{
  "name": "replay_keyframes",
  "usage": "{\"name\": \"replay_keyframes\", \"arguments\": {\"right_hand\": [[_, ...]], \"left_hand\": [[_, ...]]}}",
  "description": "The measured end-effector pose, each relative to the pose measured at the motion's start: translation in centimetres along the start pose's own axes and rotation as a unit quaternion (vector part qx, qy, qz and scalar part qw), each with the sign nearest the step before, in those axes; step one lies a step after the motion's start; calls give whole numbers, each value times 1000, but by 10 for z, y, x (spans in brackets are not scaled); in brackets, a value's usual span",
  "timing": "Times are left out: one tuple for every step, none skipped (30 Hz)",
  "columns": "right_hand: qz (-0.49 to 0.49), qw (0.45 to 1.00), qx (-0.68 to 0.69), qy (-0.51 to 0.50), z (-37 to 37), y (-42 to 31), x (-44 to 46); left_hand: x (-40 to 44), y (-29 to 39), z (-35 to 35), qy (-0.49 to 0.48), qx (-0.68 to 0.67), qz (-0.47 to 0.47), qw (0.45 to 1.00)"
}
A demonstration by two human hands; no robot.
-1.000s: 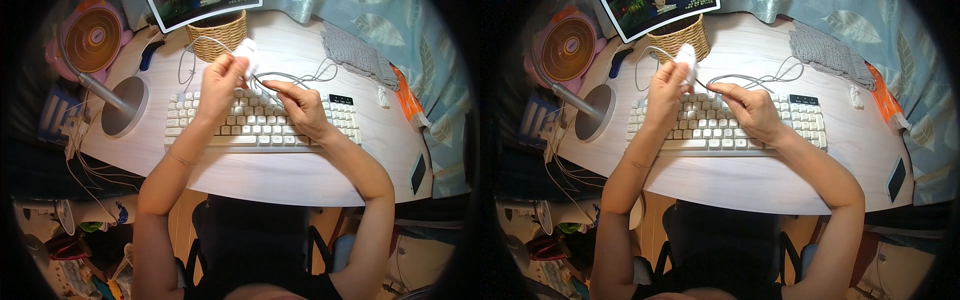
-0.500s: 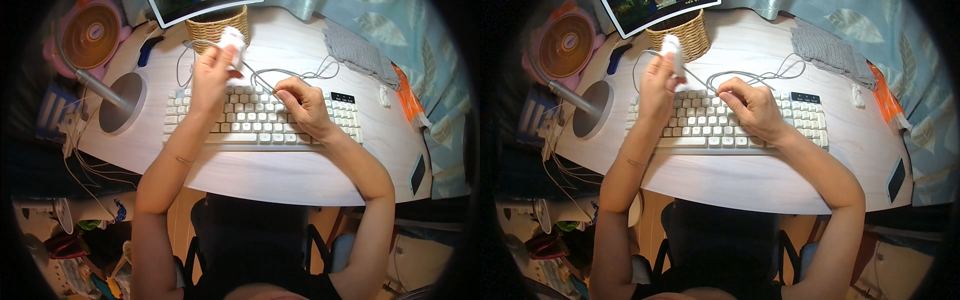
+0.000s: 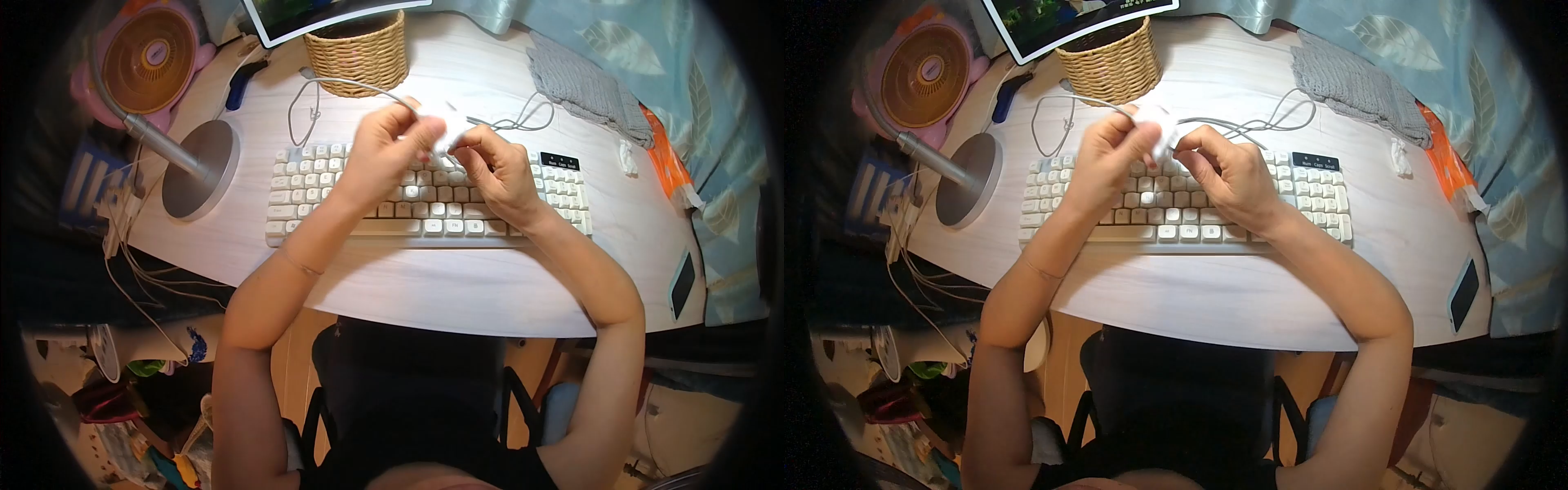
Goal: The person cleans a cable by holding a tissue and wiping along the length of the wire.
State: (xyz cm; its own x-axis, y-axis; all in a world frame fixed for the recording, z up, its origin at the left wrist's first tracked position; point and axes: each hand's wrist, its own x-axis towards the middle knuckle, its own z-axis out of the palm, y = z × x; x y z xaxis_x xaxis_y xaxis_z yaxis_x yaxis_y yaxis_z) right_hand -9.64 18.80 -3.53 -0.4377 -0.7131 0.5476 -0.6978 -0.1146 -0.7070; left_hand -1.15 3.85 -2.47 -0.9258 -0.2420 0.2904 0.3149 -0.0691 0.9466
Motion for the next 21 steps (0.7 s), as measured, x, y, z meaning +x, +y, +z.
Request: {"name": "replay_keyframes", "arguments": {"right_hand": [[-1,1000,1,-4,0,1,0],[-1,1000,-8,-11,0,1,0],[8,1000,-2,-20,-1,0,0],[16,999,3,-29,-2,-1,-1],[24,999,8,-37,-2,-3,-1],[22,999,10,-34,-2,-3,-1],[19,999,12,-32,-2,-3,-1],[17,999,14,-29,-2,-3,-1],[14,999,13,-25,-2,-2,-1],[12,1000,12,-21,-2,-2,-1],[9,1000,11,-17,-2,-1,-1],[3,1000,15,-6,-1,-2,0],[-2,1000,18,5,1,-3,1],[-7,1000,21,17,2,-3,1],[-2,1000,15,12,1,-3,0],[3,1000,9,6,-1,-2,0],[9,1000,4,1,-1,-2,-1],[7,1000,3,-4,-1,-2,0],[5,1000,3,-8,-1,-3,1],[4,1000,2,-13,-1,-3,1],[8,1000,6,-18,-1,-3,1]], "left_hand": [[1,3,-4,32,-9,1,999],[5,9,-7,96,-23,31,995],[10,10,-15,158,-58,44,985],[14,14,-24,187,-86,61,977],[16,17,-29,216,-113,79,967],[16,17,-30,217,-112,73,967],[17,15,-30,218,-110,68,967],[17,13,-31,219,-109,63,968],[14,11,-27,194,-88,37,976],[12,10,-20,165,-72,38,983],[9,9,-11,135,-55,40,988],[4,9,-5,86,-28,17,996],[3,1,-6,22,24,9,999],[1,-3,-1,-22,45,14,999],[-2,-6,5,-66,65,20,995],[-3,-5,8,-69,31,23,997],[-2,-3,6,-42,27,20,999],[0,-1,2,-15,23,17,999],[1,2,-2,12,19,14,1000],[3,8,-4,82,-1,34,996],[7,14,-7,151,-42,60,986]]}}
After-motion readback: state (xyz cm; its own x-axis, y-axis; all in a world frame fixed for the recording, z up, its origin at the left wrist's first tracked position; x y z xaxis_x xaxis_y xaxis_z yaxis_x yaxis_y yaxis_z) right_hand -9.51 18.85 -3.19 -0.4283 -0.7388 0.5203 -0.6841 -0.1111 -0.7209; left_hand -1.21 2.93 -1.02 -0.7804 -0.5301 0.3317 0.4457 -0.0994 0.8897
